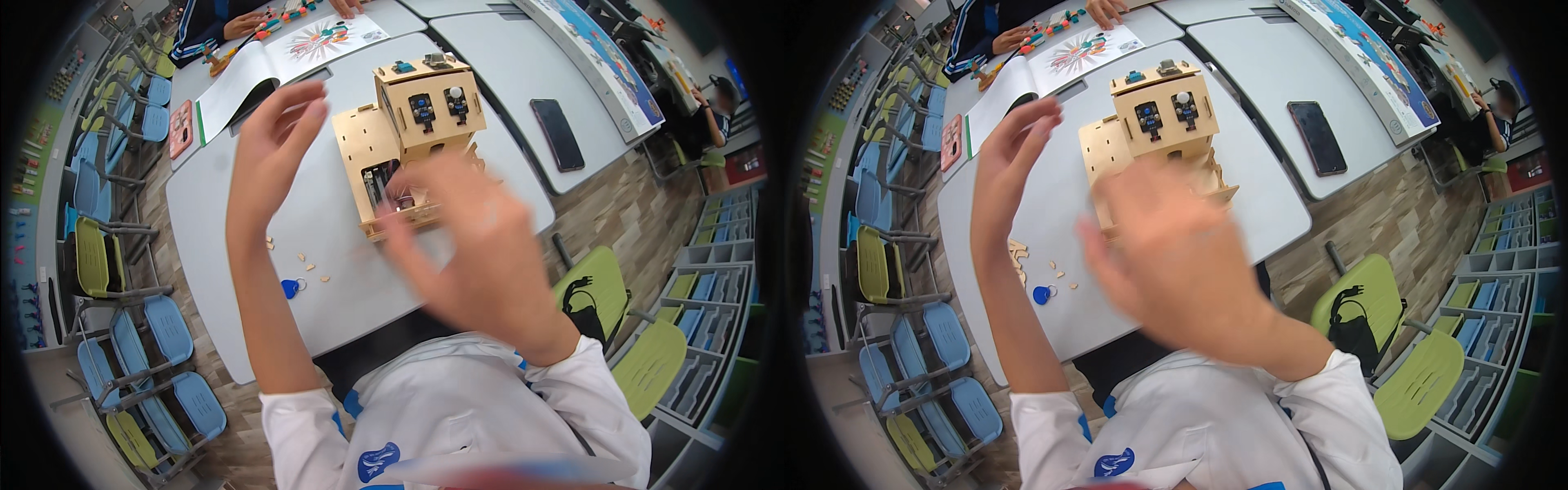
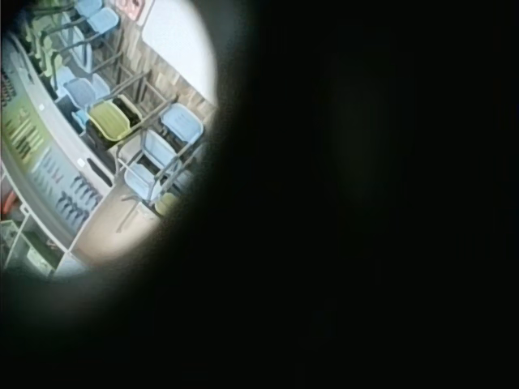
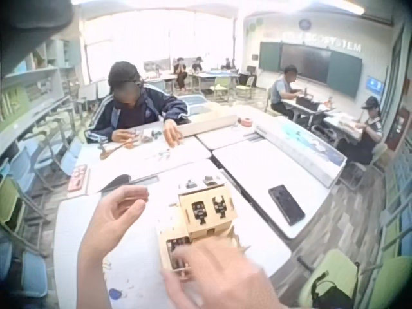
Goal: The person retrieves a wooden electronic kit from a shelf and assembles it at a table. They insert small wooden pieces into slots, attach a blue cap, and connect internal wiring to complete the structure.
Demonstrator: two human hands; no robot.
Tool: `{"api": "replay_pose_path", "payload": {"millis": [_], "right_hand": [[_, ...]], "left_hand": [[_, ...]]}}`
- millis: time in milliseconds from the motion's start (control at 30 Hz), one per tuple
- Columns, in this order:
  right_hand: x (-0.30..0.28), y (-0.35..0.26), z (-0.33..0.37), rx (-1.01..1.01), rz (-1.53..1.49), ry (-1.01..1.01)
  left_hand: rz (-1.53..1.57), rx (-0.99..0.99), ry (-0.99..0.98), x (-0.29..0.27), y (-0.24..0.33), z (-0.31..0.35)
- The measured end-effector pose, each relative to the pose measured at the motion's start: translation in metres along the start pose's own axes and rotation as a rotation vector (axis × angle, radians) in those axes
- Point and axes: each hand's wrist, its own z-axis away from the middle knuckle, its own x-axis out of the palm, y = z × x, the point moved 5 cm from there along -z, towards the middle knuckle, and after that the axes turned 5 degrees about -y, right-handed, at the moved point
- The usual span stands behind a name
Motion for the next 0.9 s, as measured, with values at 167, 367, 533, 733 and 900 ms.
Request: {"api": "replay_pose_path", "payload": {"millis": [167,367,533,733,900], "right_hand": [[-0.008,0.07,-0.044,0.169,0.386,0.364],[0.031,0.081,-0.058,0.369,0.316,0.195],[0.033,0.083,-0.062,0.407,0.328,0.222],[0.029,0.082,-0.061,0.433,0.277,0.211],[0.025,0.082,-0.06,0.427,0.218,0.202]], "left_hand": [[-0.051,-0.068,-0.215,0.036,-0.024,-0.08],[-0.068,-0.119,-0.428,0.051,-0.024,-0.11],[-0.138,-0.092,-0.472,0.052,-0.016,-0.12],[-0.163,-0.034,-0.473,0.055,-0.012,-0.126],[-0.148,-0.022,-0.497,0.054,-0.009,-0.127]]}}
